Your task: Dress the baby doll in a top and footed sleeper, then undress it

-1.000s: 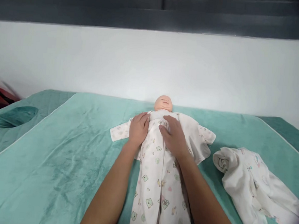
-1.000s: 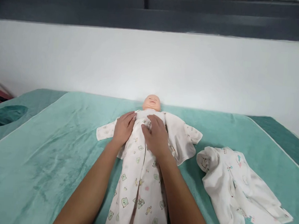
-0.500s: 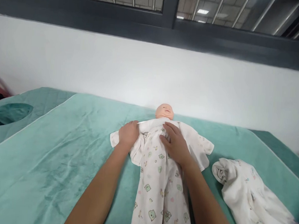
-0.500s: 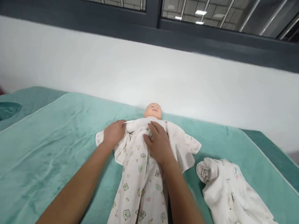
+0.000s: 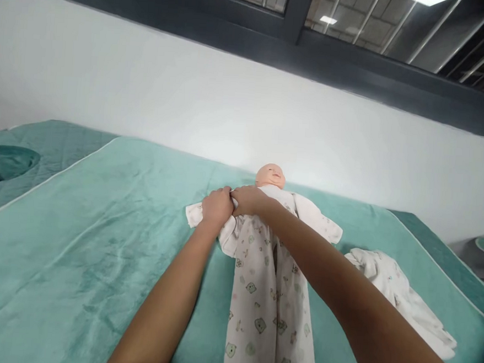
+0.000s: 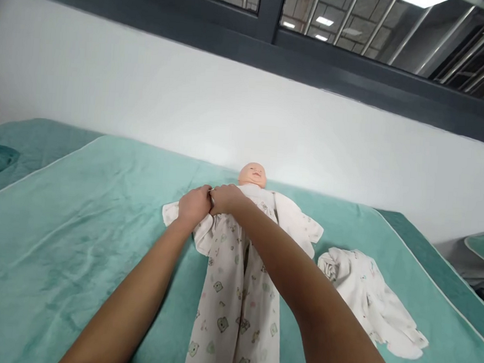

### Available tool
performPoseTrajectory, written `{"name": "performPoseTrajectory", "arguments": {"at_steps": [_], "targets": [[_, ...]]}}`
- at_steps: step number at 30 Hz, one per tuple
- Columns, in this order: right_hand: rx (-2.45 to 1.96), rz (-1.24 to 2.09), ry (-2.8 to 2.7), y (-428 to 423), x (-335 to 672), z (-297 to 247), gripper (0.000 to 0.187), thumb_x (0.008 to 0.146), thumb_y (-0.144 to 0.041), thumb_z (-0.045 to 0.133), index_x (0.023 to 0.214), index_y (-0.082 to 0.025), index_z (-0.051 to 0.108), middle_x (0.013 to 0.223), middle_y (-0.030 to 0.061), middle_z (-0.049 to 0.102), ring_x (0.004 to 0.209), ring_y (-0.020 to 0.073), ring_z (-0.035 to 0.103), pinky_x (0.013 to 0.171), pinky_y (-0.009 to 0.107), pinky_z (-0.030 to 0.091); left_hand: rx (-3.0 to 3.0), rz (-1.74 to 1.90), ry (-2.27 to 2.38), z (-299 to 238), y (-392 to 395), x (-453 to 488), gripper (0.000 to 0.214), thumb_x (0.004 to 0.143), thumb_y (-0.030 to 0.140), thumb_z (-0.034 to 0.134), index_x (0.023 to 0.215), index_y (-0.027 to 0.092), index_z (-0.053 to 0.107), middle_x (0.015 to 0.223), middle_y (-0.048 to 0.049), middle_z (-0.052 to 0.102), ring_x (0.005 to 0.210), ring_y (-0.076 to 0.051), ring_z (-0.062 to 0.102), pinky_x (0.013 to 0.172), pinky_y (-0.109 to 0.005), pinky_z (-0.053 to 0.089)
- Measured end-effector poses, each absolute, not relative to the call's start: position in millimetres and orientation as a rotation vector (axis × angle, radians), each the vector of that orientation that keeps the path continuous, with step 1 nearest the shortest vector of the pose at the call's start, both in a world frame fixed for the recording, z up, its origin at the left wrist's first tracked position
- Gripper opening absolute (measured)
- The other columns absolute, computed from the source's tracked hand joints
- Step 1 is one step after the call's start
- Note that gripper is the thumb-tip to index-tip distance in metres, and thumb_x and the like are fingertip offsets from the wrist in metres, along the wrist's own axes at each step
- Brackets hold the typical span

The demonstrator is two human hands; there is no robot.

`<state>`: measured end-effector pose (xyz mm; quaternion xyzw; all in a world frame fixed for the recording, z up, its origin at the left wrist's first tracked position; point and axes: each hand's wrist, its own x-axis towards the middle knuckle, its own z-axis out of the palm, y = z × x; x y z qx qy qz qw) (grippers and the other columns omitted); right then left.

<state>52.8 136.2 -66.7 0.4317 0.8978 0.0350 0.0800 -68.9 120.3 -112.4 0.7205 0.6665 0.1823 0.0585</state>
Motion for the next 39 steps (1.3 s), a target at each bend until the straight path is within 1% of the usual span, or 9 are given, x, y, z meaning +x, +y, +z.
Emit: {"name": "performPoseTrajectory", "arguments": {"at_steps": [4,8,12,16,20,24,28,33,39], "targets": [[1.3,0.12,2.616,141.3,55.6,-59.9,0.044,0.082,-0.049,0.067,0.111,-0.016,0.065,0.106,0.0103,0.071,0.094,0.0272,0.063,0.074,0.034,0.045,2.171,0.537,2.019,-111.1,118.4,-67.2,0.029,0.091,0.019,0.039,0.109,0.022,0.061,0.104,-0.0112,0.07,0.099,-0.027,0.064,0.078,-0.037,0.047],[1.189,0.129,2.584,141.6,62.3,-46.6,0.046,0.084,-0.059,0.061,0.116,-0.026,0.065,0.103,0.0086,0.071,0.093,0.0269,0.064,0.071,0.032,0.045,2.212,0.609,1.983,-111.4,112.8,-68.0,0.03,0.094,0.024,0.037,0.113,0.021,0.06,0.105,-0.0114,0.069,0.097,-0.027,0.065,0.077,-0.036,0.047],[1.08,0.204,2.556,139.5,75.1,-30.3,0.046,0.089,-0.058,0.055,0.126,-0.031,0.058,0.106,0.0088,0.069,0.098,0.0274,0.063,0.073,0.033,0.044,2.216,0.69,1.983,-112.8,103.1,-75.1,0.033,0.096,0.024,0.034,0.119,0.023,0.057,0.109,-0.0102,0.067,0.098,-0.025,0.065,0.076,-0.035,0.046],[1.194,0.269,2.489,136.0,92.3,-10.1,0.041,0.092,-0.056,0.052,0.121,-0.028,0.061,0.108,0.0103,0.066,0.099,0.0275,0.061,0.076,0.035,0.043,2.229,0.711,1.989,-116.1,89.8,-87.2,0.031,0.094,0.019,0.037,0.117,0.023,0.057,0.107,-0.0089,0.067,0.095,-0.025,0.064,0.073,-0.034,0.046],[1.244,0.3,2.488,129.6,109.8,4.6,0.042,0.094,-0.053,0.051,0.125,-0.026,0.058,0.111,0.012,0.064,0.103,0.0284,0.059,0.08,0.036,0.041,2.253,0.687,2.001,-119.8,78.5,-96.1,0.029,0.092,0.015,0.038,0.112,0.022,0.059,0.101,-0.01,0.066,0.094,-0.027,0.063,0.074,-0.036,0.046],[1.303,0.276,2.567,120.5,117.9,4.1,0.04,0.094,-0.052,0.05,0.123,-0.025,0.059,0.112,0.0124,0.064,0.105,0.0284,0.057,0.084,0.036,0.041,2.323,0.707,1.972,-120.7,71.5,-97.5,0.037,0.092,0.014,0.039,0.125,0.023,0.053,0.114,-0.0107,0.062,0.104,-0.026,0.06,0.082,-0.037,0.045],[1.296,0.224,2.63,114.5,106.8,-14.4,0.043,0.094,-0.054,0.048,0.126,-0.026,0.057,0.113,0.0122,0.063,0.105,0.0291,0.058,0.083,0.036,0.043,2.396,0.73,1.95,-119.6,68.4,-95.7,0.042,0.094,0.026,0.046,0.135,0.022,0.045,0.121,-0.0114,0.059,0.111,-0.028,0.055,0.087,-0.039,0.044],[1.343,0.068,2.712,115.9,91.0,-40.4,0.047,0.094,-0.051,0.05,0.134,-0.028,0.053,0.121,0.0098,0.063,0.107,0.0265,0.061,0.085,0.034,0.046,2.365,0.712,2.047,-119.1,64.9,-103.2,0.034,0.094,0.033,0.046,0.126,0.023,0.053,0.118,-0.0116,0.062,0.112,-0.029,0.053,0.09,-0.042,0.041],[1.58,-0.095,2.812,100.4,131.1,-40.6,0.045,0.098,-0.04,0.043,0.141,-0.026,0.051,0.143,0.0067,0.055,0.129,0.0243,0.052,0.104,0.037,0.042,2.317,0.577,2.109,-121.7,53.0,-108.9,0.033,0.094,0.037,0.046,0.121,0.021,0.055,0.118,-0.0122,0.063,0.113,-0.029,0.053,0.092,-0.042,0.041]]}}
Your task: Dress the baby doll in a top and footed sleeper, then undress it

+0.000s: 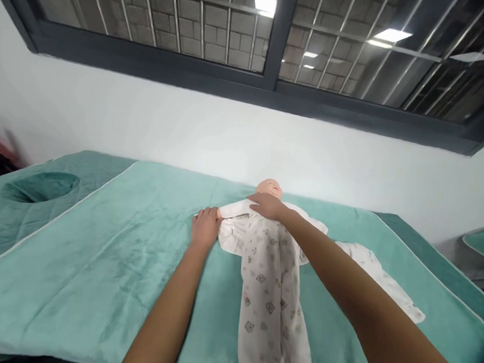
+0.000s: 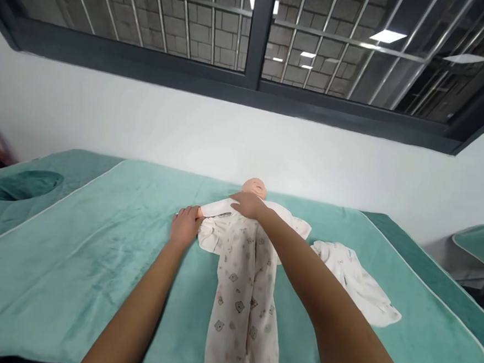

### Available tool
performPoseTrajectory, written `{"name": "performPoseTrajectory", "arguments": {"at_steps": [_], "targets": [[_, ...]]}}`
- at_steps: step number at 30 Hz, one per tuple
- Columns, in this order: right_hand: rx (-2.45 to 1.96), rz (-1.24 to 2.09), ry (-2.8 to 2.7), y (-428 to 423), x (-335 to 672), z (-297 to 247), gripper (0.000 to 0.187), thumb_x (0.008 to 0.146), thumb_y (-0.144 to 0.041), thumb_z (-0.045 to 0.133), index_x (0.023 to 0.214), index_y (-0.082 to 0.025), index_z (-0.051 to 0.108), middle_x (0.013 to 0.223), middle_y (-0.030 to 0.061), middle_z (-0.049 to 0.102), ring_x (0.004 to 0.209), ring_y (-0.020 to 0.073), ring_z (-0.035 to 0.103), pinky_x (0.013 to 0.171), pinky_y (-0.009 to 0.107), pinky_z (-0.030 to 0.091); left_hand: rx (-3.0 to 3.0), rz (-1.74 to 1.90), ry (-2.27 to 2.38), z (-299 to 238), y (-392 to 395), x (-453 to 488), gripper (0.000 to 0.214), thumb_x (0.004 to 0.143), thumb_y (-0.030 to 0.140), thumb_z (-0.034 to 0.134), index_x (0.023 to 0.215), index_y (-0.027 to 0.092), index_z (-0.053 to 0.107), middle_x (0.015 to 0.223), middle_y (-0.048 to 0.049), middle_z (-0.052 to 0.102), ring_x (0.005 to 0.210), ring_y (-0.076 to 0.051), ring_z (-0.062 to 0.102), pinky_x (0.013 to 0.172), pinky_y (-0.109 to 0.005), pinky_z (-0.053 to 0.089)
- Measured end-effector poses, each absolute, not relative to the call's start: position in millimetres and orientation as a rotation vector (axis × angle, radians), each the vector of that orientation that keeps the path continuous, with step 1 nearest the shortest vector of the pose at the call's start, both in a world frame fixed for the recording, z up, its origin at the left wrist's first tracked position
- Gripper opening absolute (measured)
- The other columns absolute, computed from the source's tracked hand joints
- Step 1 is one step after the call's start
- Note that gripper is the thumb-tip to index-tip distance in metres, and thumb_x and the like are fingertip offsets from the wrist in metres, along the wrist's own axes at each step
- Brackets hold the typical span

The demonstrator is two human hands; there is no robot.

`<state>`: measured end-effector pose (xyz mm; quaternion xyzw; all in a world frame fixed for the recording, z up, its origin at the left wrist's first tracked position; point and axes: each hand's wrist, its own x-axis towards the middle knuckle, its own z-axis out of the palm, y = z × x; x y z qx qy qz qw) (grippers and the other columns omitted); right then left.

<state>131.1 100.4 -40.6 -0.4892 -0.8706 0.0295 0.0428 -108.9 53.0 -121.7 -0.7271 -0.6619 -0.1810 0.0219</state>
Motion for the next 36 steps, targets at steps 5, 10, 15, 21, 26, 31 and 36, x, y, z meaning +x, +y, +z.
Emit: {"name": "performPoseTrajectory", "arguments": {"at_steps": [5,10,15,21,26,31,36], "targets": [[-1.577,0.087,-2.251,53.8,207.8,-72.1,0.049,0.103,-0.035,0.026,0.147,-0.022,0.043,0.151,0.0054,0.046,0.138,0.0188,0.044,0.11,0.035,0.038,-2.191,-0.552,-2.049,-124.1,48.4,-100.1,0.042,0.095,0.036,0.042,0.132,0.016,0.05,0.123,-0.0152,0.061,0.116,-0.03,0.052,0.096,-0.042,0.04],[-1.799,-0.115,-1.998,14.3,272.3,-131.4,0.05,0.097,-0.03,0.044,0.146,-0.02,0.045,0.155,0.0086,0.04,0.143,0.0263,0.034,0.116,0.046,0.025,-2.184,-0.599,-2.078,-127.3,43.8,-98.6,0.051,0.095,0.035,0.04,0.141,0.013,0.042,0.134,-0.016,0.056,0.123,-0.03,0.049,0.102,-0.04,0.039],[-1.901,-0.242,-1.807,14.7,284.9,-148.6,0.047,0.094,-0.03,0.048,0.14,-0.021,0.049,0.146,0.0077,0.051,0.132,0.0253,0.044,0.109,0.04,0.029,-2.164,-0.812,-1.971,-102.2,27.6,-77.6,0.043,0.096,0.032,0.037,0.135,0.015,0.05,0.139,-0.0132,0.052,0.13,-0.026,0.045,0.11,-0.038,0.036],[-1.9,-0.26,-1.83,16.8,282.2,-132.2,0.031,0.097,-0.04,0.046,0.118,-0.021,0.06,0.123,0.0108,0.065,0.111,0.0274,0.056,0.091,0.038,0.032,-2.615,-0.475,-1.43,-48.0,24.1,59.7,0.039,0.099,0.033,0.034,0.131,0.02,0.052,0.136,-0.0096,0.055,0.128,-0.022,0.046,0.107,-0.036,0.036],[-1.923,-0.226,-1.814,16.5,285.2,-125.1,0.023,0.1,-0.03,0.039,0.098,-0.02,0.06,0.104,0.0084,0.07,0.098,0.023,0.06,0.082,0.034,0.03,-2.681,-0.053,-1.406,-43.4,52.8,151.8,0.03,0.088,0.032,0.056,0.112,0.015,0.063,0.121,-0.0146,0.061,0.119,-0.029,0.052,0.105,-0.044,0.033],[-1.898,-0.203,-1.789,20.3,290.8,-127.5,0.021,0.1,-0.027,0.039,0.102,-0.021,0.059,0.104,0.0079,0.07,0.102,0.0228,0.06,0.086,0.034,0.029,-2.604,0.125,-1.482,-45.9,70.4,157.0,0.046,0.081,0.025,0.063,0.125,0.018,0.054,0.129,-0.0169,0.055,0.12,-0.032,0.052,0.1,-0.046,0.036],[-1.906,-0.082,-1.617,22.4,293.8,-129.0,0.025,0.099,-0.025,0.038,0.111,-0.019,0.059,0.111,0.0085,0.069,0.106,0.023,0.06,0.089,0.033,0.031,-2.556,0.216,-1.529,-41.3,75.7,146.5,0.046,0.084,0.023,0.06,0.128,0.017,0.051,0.13,-0.0192,0.053,0.119,-0.034,0.051,0.096,-0.048,0.039]]}}
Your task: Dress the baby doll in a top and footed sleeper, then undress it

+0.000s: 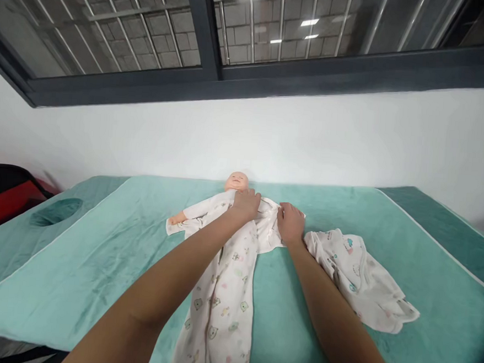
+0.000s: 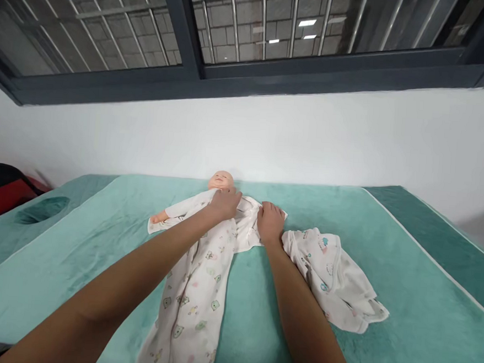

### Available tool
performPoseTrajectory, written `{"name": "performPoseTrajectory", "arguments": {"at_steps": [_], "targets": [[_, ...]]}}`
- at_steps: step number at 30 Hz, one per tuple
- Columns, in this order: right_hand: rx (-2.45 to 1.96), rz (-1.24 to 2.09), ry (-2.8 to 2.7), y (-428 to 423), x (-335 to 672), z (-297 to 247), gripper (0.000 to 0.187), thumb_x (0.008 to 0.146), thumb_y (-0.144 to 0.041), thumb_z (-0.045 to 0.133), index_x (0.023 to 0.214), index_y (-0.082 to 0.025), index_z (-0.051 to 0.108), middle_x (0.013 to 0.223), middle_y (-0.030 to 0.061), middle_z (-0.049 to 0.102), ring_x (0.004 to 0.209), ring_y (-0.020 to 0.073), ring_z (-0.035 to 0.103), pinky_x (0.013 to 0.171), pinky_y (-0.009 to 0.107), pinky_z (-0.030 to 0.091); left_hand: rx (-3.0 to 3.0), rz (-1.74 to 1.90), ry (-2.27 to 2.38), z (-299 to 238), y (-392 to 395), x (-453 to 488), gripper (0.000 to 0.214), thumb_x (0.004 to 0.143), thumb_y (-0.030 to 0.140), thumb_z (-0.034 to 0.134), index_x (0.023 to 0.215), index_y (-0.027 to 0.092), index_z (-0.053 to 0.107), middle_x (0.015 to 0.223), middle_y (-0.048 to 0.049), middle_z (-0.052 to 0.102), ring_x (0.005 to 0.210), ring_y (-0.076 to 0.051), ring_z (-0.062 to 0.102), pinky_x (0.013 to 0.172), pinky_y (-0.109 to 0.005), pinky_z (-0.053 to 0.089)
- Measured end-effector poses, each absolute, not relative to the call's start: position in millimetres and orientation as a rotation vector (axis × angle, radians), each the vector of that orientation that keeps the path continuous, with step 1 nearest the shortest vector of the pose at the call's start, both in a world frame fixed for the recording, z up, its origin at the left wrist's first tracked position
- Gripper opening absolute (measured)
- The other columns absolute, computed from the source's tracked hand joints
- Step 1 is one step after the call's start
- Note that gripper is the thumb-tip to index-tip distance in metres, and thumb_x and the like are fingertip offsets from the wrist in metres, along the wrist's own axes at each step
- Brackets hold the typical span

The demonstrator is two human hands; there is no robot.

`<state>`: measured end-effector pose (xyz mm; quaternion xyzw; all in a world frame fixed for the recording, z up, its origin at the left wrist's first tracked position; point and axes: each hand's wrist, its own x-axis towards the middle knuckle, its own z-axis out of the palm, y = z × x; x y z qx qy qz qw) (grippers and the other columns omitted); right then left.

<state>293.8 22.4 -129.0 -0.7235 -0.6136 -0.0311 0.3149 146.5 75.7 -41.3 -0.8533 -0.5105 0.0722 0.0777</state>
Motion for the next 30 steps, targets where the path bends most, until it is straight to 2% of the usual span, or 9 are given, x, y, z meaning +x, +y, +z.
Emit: {"name": "performPoseTrajectory", "arguments": {"at_steps": [4,10,17,20,25,30], "targets": [[-1.943,-0.004,-1.567,24.8,293.7,-129.6,0.023,0.098,-0.024,0.038,0.105,-0.019,0.06,0.107,0.0086,0.07,0.098,0.0224,0.062,0.083,0.032,0.033,-2.578,0.26,-1.505,-53.9,80.7,160.3,0.041,0.083,0.022,0.061,0.124,0.018,0.056,0.128,-0.0183,0.056,0.122,-0.034,0.049,0.099,-0.051,0.036],[-1.938,0.034,-1.551,27.8,295.9,-131.1,0.021,0.096,-0.026,0.04,0.096,-0.021,0.061,0.099,0.0078,0.071,0.095,0.0231,0.061,0.081,0.031,0.034,-2.599,0.26,-1.489,-75.5,90.9,182.5,0.038,0.086,0.019,0.055,0.124,0.017,0.059,0.118,-0.0194,0.065,0.114,-0.031,0.056,0.102,-0.053,0.032],[-1.895,0.111,-1.438,27.2,298.4,-134.4,0.017,0.091,-0.024,0.043,0.09,-0.021,0.06,0.093,0.0073,0.069,0.09,0.0229,0.06,0.074,0.03,0.036,-2.563,0.236,-1.491,-62.7,95.1,157.5,0.035,0.089,0.014,0.051,0.123,0.017,0.057,0.122,-0.0191,0.061,0.117,-0.032,0.054,0.101,-0.055,0.034],[-1.866,0.175,-1.365,28.4,300.9,-137.6,0.016,0.088,-0.024,0.042,0.088,-0.022,0.058,0.091,0.0066,0.068,0.085,0.0225,0.06,0.07,0.03,0.036,-2.528,0.253,-1.484,-56.1,95.6,140.6,0.034,0.089,0.013,0.051,0.123,0.016,0.055,0.123,-0.0192,0.059,0.116,-0.031,0.054,0.099,-0.052,0.037],[-1.821,0.257,-1.236,32.1,307.8,-141.5,0.012,0.082,-0.024,0.041,0.078,-0.023,0.052,0.078,0.0054,0.063,0.075,0.0232,0.056,0.067,0.031,0.037,-2.491,0.268,-1.463,-47.3,96.6,118.7,0.039,0.085,0.014,0.061,0.123,0.019,0.052,0.124,-0.016,0.058,0.117,-0.029,0.052,0.098,-0.046,0.039],[-1.765,0.314,-1.131,35.8,315.9,-143.8,0.009,0.078,-0.025,0.043,0.069,-0.025,0.042,0.065,0.0002,0.053,0.063,0.0197,0.047,0.061,0.029,0.033,-2.46,0.259,-1.454,-39.4,95.3,104.4,0.039,0.086,0.009,0.056,0.123,0.019,0.05,0.122,-0.0151,0.058,0.115,-0.028,0.053,0.096,-0.045,0.041]]}}
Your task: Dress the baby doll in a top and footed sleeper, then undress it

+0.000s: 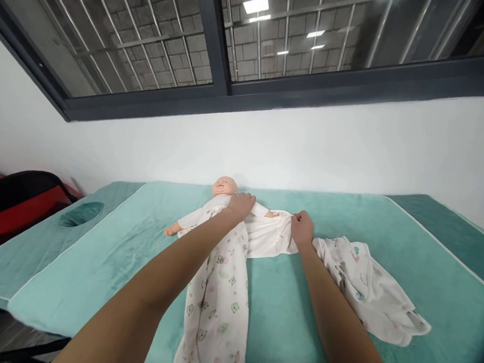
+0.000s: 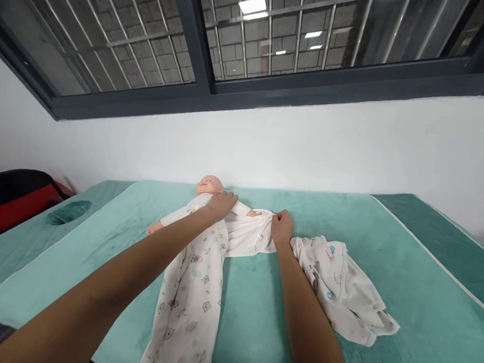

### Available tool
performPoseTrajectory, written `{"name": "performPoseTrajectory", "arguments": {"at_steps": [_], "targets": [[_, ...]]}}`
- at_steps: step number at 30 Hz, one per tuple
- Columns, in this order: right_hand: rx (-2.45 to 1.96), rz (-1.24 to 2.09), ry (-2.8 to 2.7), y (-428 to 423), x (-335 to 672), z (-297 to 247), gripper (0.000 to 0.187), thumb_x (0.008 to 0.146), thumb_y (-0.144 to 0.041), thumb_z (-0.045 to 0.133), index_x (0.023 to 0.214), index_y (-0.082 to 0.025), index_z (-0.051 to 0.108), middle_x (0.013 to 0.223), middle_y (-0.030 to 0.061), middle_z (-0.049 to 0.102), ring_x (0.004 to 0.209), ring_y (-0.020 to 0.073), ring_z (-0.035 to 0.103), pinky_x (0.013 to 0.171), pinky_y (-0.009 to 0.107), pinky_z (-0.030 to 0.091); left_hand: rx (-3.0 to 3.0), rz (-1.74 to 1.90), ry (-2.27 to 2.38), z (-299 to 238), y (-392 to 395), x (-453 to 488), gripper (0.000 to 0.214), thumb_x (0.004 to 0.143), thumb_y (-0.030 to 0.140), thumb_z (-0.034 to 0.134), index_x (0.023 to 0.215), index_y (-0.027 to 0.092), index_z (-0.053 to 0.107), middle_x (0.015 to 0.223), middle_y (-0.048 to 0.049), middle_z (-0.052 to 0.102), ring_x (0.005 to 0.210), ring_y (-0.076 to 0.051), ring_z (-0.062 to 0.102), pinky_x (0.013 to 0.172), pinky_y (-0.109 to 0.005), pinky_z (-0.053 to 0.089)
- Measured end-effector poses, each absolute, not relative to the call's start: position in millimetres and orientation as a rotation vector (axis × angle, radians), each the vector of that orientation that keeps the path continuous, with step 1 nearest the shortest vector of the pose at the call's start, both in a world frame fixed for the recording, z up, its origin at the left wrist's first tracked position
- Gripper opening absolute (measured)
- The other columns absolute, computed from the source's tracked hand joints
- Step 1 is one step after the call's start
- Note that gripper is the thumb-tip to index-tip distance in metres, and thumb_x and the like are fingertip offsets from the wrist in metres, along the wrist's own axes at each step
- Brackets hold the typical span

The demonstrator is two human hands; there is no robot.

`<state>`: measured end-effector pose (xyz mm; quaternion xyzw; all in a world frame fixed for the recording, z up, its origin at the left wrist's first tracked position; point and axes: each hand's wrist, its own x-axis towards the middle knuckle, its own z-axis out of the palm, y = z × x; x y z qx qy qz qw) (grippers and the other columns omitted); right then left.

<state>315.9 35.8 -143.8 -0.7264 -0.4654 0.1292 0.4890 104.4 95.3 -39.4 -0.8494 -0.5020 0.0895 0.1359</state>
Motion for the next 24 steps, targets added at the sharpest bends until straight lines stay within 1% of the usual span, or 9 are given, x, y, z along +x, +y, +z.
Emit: {"name": "performPoseTrajectory", "arguments": {"at_steps": [5,7,11,17,21,24], "targets": [[-1.731,0.348,-1.031,40.7,321.7,-147.5,0.015,0.077,-0.026,0.046,0.066,-0.025,0.036,0.06,-0.0044,0.044,0.061,0.0168,0.041,0.06,0.028,0.029,-2.461,0.253,-1.438,-36.4,91.1,101.0,0.042,0.082,0.003,0.057,0.121,0.017,0.051,0.12,-0.016,0.058,0.113,-0.029,0.054,0.093,-0.044,0.042],[-1.73,0.357,-1.003,42.5,323.3,-148.3,0.016,0.077,-0.025,0.046,0.065,-0.025,0.035,0.059,-0.0049,0.043,0.06,0.0162,0.04,0.06,0.028,0.028,-2.464,0.244,-1.436,-35.4,89.3,100.6,0.042,0.081,0.001,0.056,0.12,0.016,0.051,0.119,-0.0159,0.059,0.113,-0.03,0.054,0.093,-0.044,0.042],[-1.744,0.369,-0.961,43.7,324.9,-147.4,0.018,0.076,-0.021,0.047,0.063,-0.024,0.034,0.058,-0.0053,0.041,0.06,0.0156,0.038,0.06,0.028,0.026,-2.455,0.232,-1.46,-30.1,87.3,95.0,0.039,0.084,0.001,0.052,0.12,0.016,0.05,0.118,-0.0163,0.058,0.112,-0.03,0.054,0.091,-0.045,0.042],[-1.735,0.366,-0.945,40.7,322.8,-146.5,0.021,0.075,-0.019,0.049,0.063,-0.025,0.033,0.057,-0.006,0.038,0.058,0.0157,0.036,0.059,0.029,0.024,-2.454,0.22,-1.517,-21.9,84.6,84.3,0.041,0.081,0.0,0.053,0.12,0.014,0.05,0.117,-0.0173,0.059,0.111,-0.032,0.054,0.09,-0.045,0.042],[-1.696,0.364,-0.964,39.9,321.1,-148.4,0.018,0.076,-0.023,0.05,0.065,-0.025,0.037,0.058,-0.0054,0.042,0.058,0.0161,0.038,0.06,0.029,0.027,-2.479,0.154,-1.542,-27.1,84.1,90.5,0.037,0.084,0.003,0.051,0.119,0.014,0.05,0.118,-0.0174,0.059,0.112,-0.032,0.055,0.092,-0.046,0.041],[-1.639,0.366,-1.019,37.7,319.3,-147.4,0.017,0.082,-0.034,0.049,0.069,-0.023,0.046,0.065,-0.0013,0.053,0.065,0.0184,0.048,0.063,0.03,0.034,-2.518,0.096,-1.553,-38.5,83.8,106.5,0.035,0.085,0.006,0.051,0.119,0.014,0.052,0.118,-0.0173,0.06,0.112,-0.032,0.056,0.093,-0.048,0.041]]}}
